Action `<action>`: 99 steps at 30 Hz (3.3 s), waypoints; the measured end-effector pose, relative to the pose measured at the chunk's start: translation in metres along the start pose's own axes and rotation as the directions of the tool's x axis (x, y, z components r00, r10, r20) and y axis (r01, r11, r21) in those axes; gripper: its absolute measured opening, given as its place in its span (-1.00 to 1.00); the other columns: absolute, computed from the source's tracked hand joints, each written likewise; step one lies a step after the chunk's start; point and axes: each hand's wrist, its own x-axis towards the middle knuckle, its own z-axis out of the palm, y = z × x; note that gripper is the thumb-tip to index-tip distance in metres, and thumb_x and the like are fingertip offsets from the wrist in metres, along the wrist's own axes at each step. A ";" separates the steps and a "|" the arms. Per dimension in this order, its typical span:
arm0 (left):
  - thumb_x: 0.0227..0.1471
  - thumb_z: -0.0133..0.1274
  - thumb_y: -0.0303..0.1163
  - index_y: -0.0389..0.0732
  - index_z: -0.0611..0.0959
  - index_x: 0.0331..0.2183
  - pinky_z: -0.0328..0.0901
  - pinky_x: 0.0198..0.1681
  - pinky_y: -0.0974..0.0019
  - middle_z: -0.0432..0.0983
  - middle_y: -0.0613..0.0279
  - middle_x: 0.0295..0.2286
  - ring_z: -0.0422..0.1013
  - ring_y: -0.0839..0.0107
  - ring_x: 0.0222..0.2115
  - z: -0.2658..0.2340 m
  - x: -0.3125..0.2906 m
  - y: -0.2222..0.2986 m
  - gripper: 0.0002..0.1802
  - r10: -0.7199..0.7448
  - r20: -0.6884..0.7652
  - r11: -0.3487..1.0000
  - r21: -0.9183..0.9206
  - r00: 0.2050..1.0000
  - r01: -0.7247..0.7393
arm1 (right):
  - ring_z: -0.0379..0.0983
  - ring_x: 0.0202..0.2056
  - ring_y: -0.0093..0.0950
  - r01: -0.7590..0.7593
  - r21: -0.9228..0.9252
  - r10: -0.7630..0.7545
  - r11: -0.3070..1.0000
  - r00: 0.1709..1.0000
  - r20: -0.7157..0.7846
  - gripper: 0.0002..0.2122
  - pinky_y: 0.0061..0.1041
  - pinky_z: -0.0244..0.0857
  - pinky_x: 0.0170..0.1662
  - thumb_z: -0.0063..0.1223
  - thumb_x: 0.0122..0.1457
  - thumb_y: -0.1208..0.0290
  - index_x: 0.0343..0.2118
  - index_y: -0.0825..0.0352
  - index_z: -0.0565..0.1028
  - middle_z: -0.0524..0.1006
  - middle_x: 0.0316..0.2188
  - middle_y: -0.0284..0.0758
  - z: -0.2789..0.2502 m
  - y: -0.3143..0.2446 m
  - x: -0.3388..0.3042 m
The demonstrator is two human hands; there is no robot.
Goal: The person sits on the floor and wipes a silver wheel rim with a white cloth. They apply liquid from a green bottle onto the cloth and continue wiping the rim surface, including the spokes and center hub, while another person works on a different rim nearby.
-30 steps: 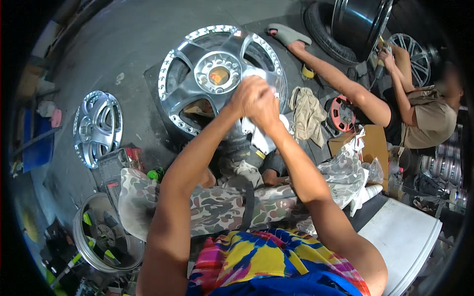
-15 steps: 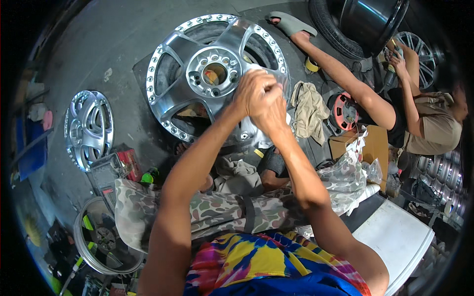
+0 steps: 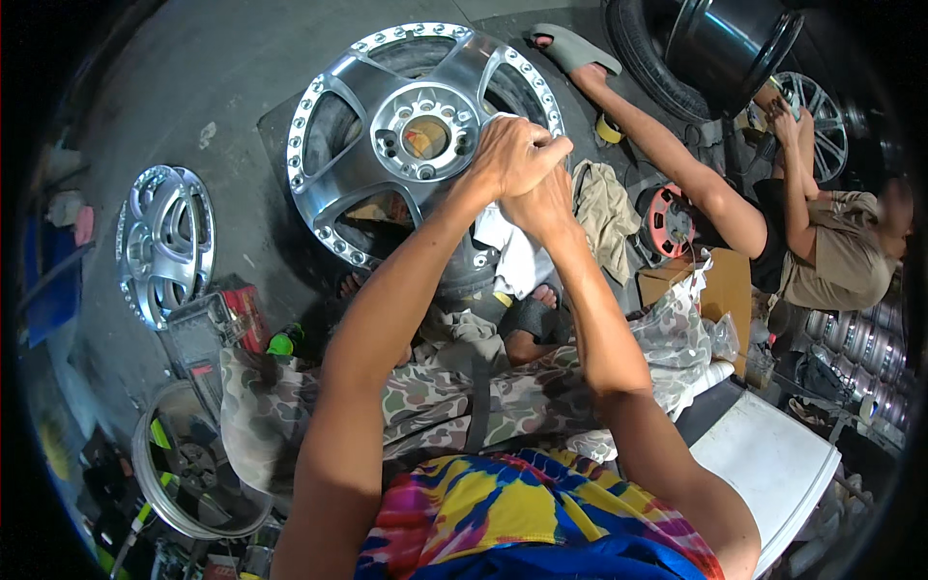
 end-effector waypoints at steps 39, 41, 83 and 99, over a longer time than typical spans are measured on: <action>0.08 0.12 -0.29 -0.25 0.63 -0.61 0.27 -0.32 -0.04 0.50 -0.07 -0.57 0.46 -0.04 -0.46 -0.007 -0.019 -0.005 -0.69 0.141 -0.037 0.989 0.050 0.989 -0.139 | 0.57 -0.20 0.19 -0.020 0.013 0.019 1.000 0.998 0.068 -0.59 0.03 0.46 -0.18 0.17 0.15 0.30 0.01 0.42 0.46 0.59 -0.13 0.13 0.015 -0.009 -0.002; 0.03 0.17 -0.19 -0.27 0.56 -0.69 0.27 -0.40 -0.08 0.49 -0.11 -0.61 0.45 -0.14 -0.52 0.002 -0.003 -0.011 -0.58 0.065 -0.074 0.997 0.036 0.995 -0.062 | 0.57 -0.21 0.21 -0.022 0.132 0.033 0.991 0.996 -0.088 -0.60 0.04 0.47 -0.19 0.14 0.15 0.33 0.01 0.43 0.43 0.57 -0.12 0.20 0.024 -0.001 -0.002; 0.05 0.18 -0.18 -0.29 0.61 -0.67 0.33 -0.35 -0.09 0.50 -0.12 -0.60 0.49 -0.14 -0.48 0.078 -0.013 0.026 -0.58 0.118 0.081 0.987 0.096 0.990 -0.126 | 0.53 -0.06 0.12 0.153 0.267 -0.048 0.951 0.931 -0.362 -0.60 0.05 0.42 -0.06 0.18 0.14 0.22 0.01 0.28 0.53 0.60 -0.07 0.04 0.028 0.080 -0.047; 0.05 0.17 -0.20 -0.24 0.67 -0.51 0.37 -0.13 -0.03 0.57 0.02 -0.44 0.49 -0.05 -0.27 0.101 0.016 0.033 -0.71 0.168 -0.006 0.975 0.151 0.986 -0.165 | 0.50 -0.04 0.11 0.106 0.109 -0.068 0.988 0.951 -0.301 -0.65 0.05 0.41 -0.04 0.15 0.17 0.30 0.00 0.32 0.53 0.56 -0.07 0.09 0.039 0.127 -0.012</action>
